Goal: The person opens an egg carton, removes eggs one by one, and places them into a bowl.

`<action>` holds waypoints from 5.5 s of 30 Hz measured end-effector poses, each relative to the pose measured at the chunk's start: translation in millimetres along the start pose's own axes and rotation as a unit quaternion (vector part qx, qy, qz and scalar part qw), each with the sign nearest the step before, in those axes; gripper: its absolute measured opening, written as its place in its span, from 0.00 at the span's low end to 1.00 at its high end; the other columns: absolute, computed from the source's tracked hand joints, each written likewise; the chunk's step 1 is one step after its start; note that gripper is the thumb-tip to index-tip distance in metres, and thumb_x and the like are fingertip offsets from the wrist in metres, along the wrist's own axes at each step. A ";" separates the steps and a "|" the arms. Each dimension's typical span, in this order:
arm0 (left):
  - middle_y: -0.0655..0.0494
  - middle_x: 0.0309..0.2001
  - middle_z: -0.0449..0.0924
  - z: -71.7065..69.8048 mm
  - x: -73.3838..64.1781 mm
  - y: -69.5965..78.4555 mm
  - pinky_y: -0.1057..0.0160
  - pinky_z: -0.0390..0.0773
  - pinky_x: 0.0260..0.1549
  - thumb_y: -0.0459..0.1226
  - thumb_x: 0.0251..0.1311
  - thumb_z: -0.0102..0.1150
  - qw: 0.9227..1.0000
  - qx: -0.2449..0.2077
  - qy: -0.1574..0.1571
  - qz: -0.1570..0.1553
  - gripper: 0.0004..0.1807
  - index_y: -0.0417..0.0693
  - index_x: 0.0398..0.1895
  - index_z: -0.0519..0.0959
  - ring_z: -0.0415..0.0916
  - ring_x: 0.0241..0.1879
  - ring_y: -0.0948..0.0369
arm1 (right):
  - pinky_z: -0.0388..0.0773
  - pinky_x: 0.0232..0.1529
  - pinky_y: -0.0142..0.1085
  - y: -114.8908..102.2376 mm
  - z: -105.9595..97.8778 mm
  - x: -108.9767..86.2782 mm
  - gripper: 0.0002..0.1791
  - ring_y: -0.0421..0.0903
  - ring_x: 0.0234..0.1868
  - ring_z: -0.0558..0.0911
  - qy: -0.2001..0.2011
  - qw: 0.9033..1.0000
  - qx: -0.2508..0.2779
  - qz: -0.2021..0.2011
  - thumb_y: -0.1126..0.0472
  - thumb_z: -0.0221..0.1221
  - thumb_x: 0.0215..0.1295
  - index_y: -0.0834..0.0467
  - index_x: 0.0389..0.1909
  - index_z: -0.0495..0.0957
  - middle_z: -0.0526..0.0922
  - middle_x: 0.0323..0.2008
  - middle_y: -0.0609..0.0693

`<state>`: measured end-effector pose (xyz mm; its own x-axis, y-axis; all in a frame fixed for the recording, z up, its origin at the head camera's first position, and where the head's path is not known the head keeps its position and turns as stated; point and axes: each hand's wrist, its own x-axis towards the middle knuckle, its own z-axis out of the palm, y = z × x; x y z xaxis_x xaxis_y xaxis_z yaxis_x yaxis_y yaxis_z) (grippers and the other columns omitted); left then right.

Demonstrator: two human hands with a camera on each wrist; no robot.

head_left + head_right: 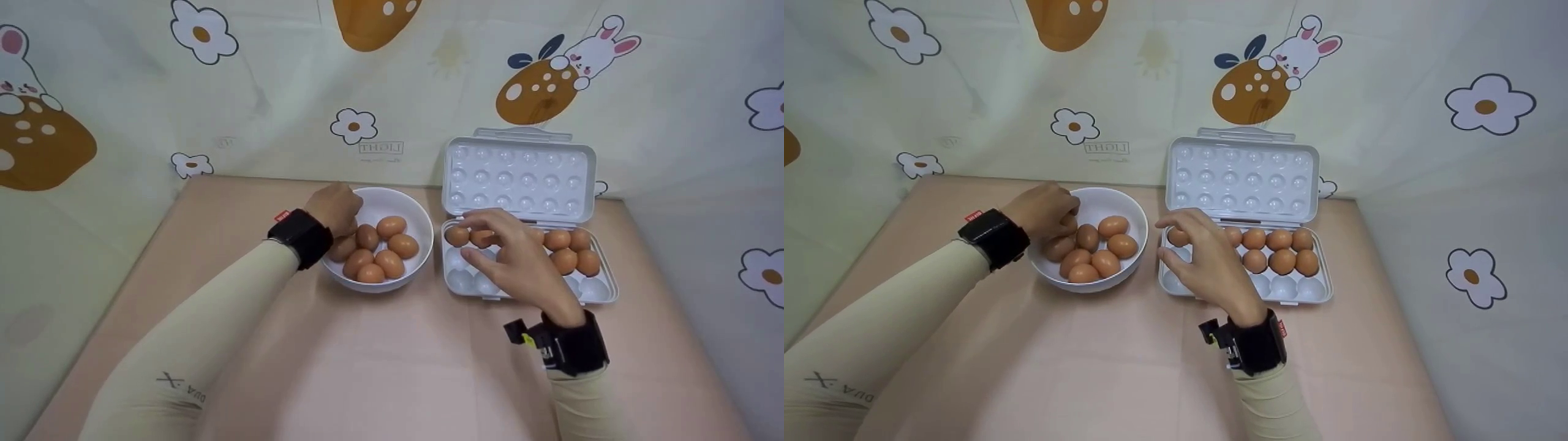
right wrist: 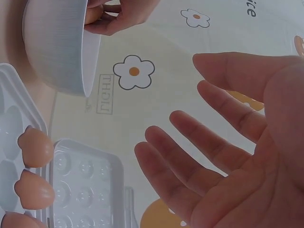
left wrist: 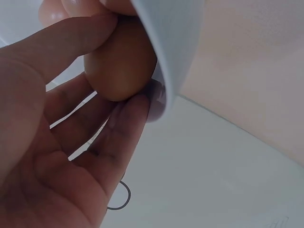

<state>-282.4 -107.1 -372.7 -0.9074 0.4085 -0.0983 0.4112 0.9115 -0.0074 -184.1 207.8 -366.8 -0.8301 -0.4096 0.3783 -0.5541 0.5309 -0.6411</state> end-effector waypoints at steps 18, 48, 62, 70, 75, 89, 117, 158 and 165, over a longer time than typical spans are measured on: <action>0.43 0.38 0.84 -3.5 -6.3 2.5 0.51 0.80 0.43 0.25 0.59 0.62 0.999 -0.038 -0.037 0.001 0.07 0.34 0.40 0.86 0.75 0.40 0.49 | 0.85 0.55 0.40 2.4 -2.8 1.6 0.22 0.40 0.54 0.82 0.009 1.000 -0.015 -0.008 0.67 0.72 0.66 0.54 0.59 0.83 0.85 0.59 0.47; 0.57 0.64 0.80 4.6 -54.5 66.6 0.49 0.80 0.51 0.42 0.62 0.73 0.970 -0.173 0.157 0.066 0.31 0.57 0.70 0.79 0.75 0.61 0.55 | 0.80 0.60 0.53 63.6 -15.4 -5.6 0.19 0.57 0.56 0.79 -0.053 0.978 -0.164 0.114 0.73 0.63 0.65 0.60 0.56 0.84 0.79 0.57 0.58; 0.53 0.64 0.80 37.9 -60.4 104.3 0.56 0.77 0.65 0.43 0.60 0.78 0.950 -0.226 0.179 0.119 0.33 0.52 0.70 0.79 0.74 0.66 0.54 | 0.75 0.49 0.49 78.8 -3.3 -5.7 0.11 0.55 0.41 0.75 -0.071 0.976 -0.185 0.090 0.81 0.63 0.54 0.63 0.32 0.84 0.79 0.33 0.56; 0.53 0.65 0.79 41.0 -59.0 110.1 0.55 0.74 0.68 0.42 0.61 0.76 0.944 -0.242 0.182 0.131 0.33 0.53 0.70 0.78 0.72 0.68 0.53 | 0.72 0.44 0.46 79.5 2.7 -7.7 0.13 0.54 0.38 0.73 -0.054 0.975 -0.188 0.101 0.82 0.62 0.51 0.61 0.25 0.80 0.75 0.28 0.54; 0.54 0.64 0.79 40.7 -58.1 109.1 0.56 0.74 0.68 0.42 0.61 0.76 0.945 -0.246 0.176 0.123 0.33 0.53 0.70 0.78 0.72 0.68 0.54 | 0.72 0.45 0.47 80.1 3.5 -8.9 0.13 0.56 0.42 0.74 -0.048 0.971 -0.208 0.112 0.81 0.62 0.53 0.59 0.28 0.82 0.77 0.32 0.53; 0.55 0.63 0.80 40.2 -56.3 104.9 0.56 0.77 0.64 0.40 0.62 0.75 0.938 -0.260 0.204 0.107 0.31 0.53 0.69 0.78 0.74 0.63 0.55 | 0.78 0.44 0.45 59.4 -11.6 -2.8 0.12 0.53 0.44 0.78 -0.010 0.980 -0.182 0.078 0.73 0.68 0.62 0.61 0.46 0.88 0.83 0.40 0.55; 0.52 0.57 0.81 32.3 -51.8 106.4 0.68 0.82 0.54 0.38 0.62 0.77 0.874 -0.344 0.306 0.156 0.27 0.45 0.62 0.78 0.81 0.54 0.60 | 0.86 0.52 0.37 -5.3 26.5 7.6 0.20 0.50 0.50 0.88 0.032 0.988 0.148 0.038 0.63 0.72 0.67 0.63 0.56 0.81 0.85 0.53 0.56; 0.55 0.48 0.80 -15.8 -33.9 21.5 0.59 0.81 0.48 0.36 0.61 0.76 0.947 -0.253 0.190 0.060 0.20 0.50 0.55 0.80 0.78 0.46 0.57 | 0.84 0.53 0.29 7.6 -1.9 3.9 0.19 0.51 0.54 0.86 0.075 0.993 0.078 0.051 0.68 0.70 0.68 0.62 0.59 0.81 0.85 0.55 0.53; 0.53 0.46 0.79 -15.7 -17.5 6.4 0.58 0.82 0.46 0.31 0.62 0.74 0.973 -0.199 0.116 0.028 0.19 0.49 0.54 0.80 0.77 0.45 0.54 | 0.83 0.52 0.28 9.2 -3.7 3.9 0.19 0.50 0.58 0.85 0.077 0.994 0.058 0.058 0.63 0.70 0.70 0.61 0.59 0.81 0.84 0.56 0.53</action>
<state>-265.3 -107.7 -355.5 -0.8986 0.4155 0.1409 0.4365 0.8145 0.3821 -192.6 213.8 -368.8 -0.8927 -0.2272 0.3893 -0.4505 0.4746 -0.7562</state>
